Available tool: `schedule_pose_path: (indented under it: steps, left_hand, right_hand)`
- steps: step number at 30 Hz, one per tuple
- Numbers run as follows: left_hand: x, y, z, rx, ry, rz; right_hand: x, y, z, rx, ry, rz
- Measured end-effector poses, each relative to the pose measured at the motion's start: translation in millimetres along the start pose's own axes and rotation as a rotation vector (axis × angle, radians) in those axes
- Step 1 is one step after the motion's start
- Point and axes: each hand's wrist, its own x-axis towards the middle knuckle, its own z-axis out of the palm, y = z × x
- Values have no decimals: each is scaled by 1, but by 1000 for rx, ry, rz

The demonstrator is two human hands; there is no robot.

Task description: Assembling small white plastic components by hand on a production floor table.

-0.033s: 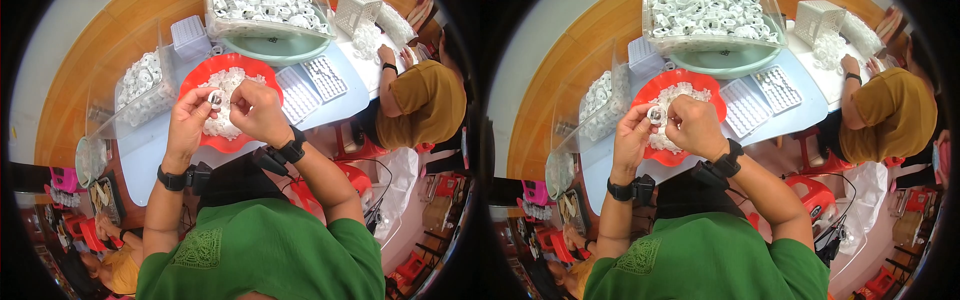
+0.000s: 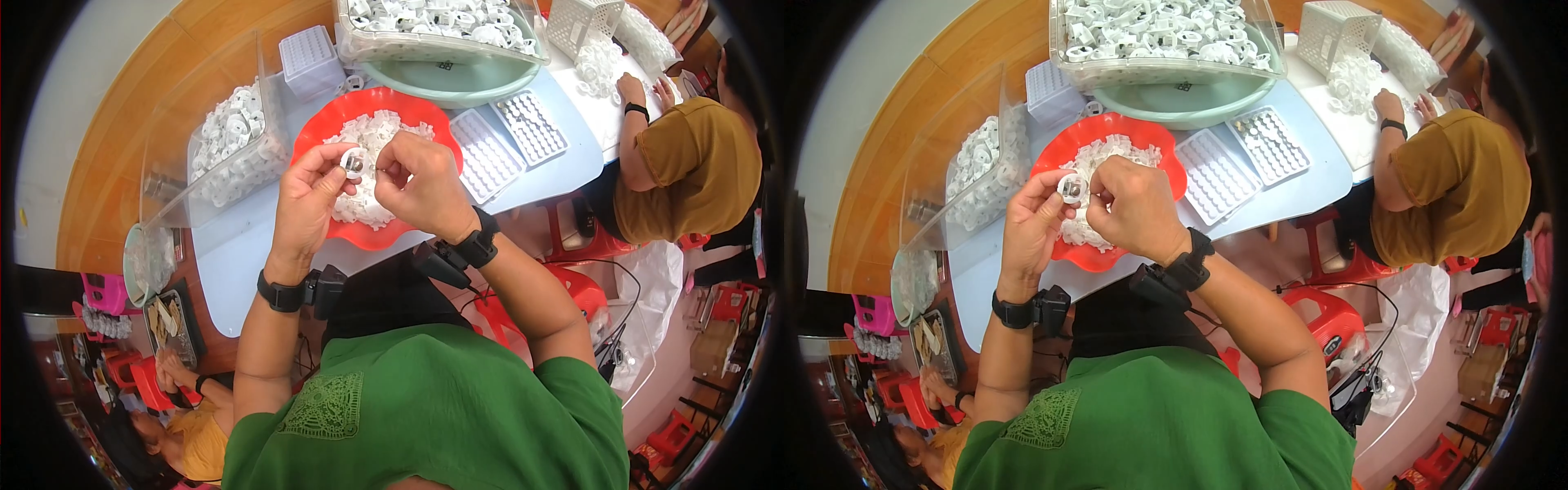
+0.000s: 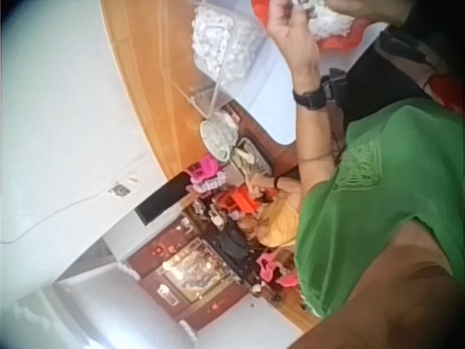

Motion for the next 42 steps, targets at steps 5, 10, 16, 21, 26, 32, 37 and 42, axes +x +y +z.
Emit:
schedule_pose_path:
  steps: [5,10,16,21,26,32,37,42]
  left_hand:
    - [0,-3,-5,-70,-25,-15]
    - [-1,-6,-8,-158,-16,-50]
    - [-1,-8,-8,-196,-19,-82]
    - [-3,-8,-6,-178,-25,-100]
    - [-3,-7,2,-181,-28,-108]
    - [-6,-7,7,-101,-20,-65]
    - [-7,-5,10,-48,-7,-49]
    - [-7,-6,7,-58,-13,-75]
  right_hand:
    - [-1,-2,-2,60,33,76]
    - [-3,7,-9,-75,-44,108]
    - [-5,10,-12,-126,-60,66]
    - [-2,-4,-13,85,-61,105]
    - [-8,-6,-3,55,-7,-1]
    - [-8,-6,-1,-50,-16,-67]
    - [-7,-4,-3,-89,-32,-81]
    - [-8,-5,-4,-6,1,18]
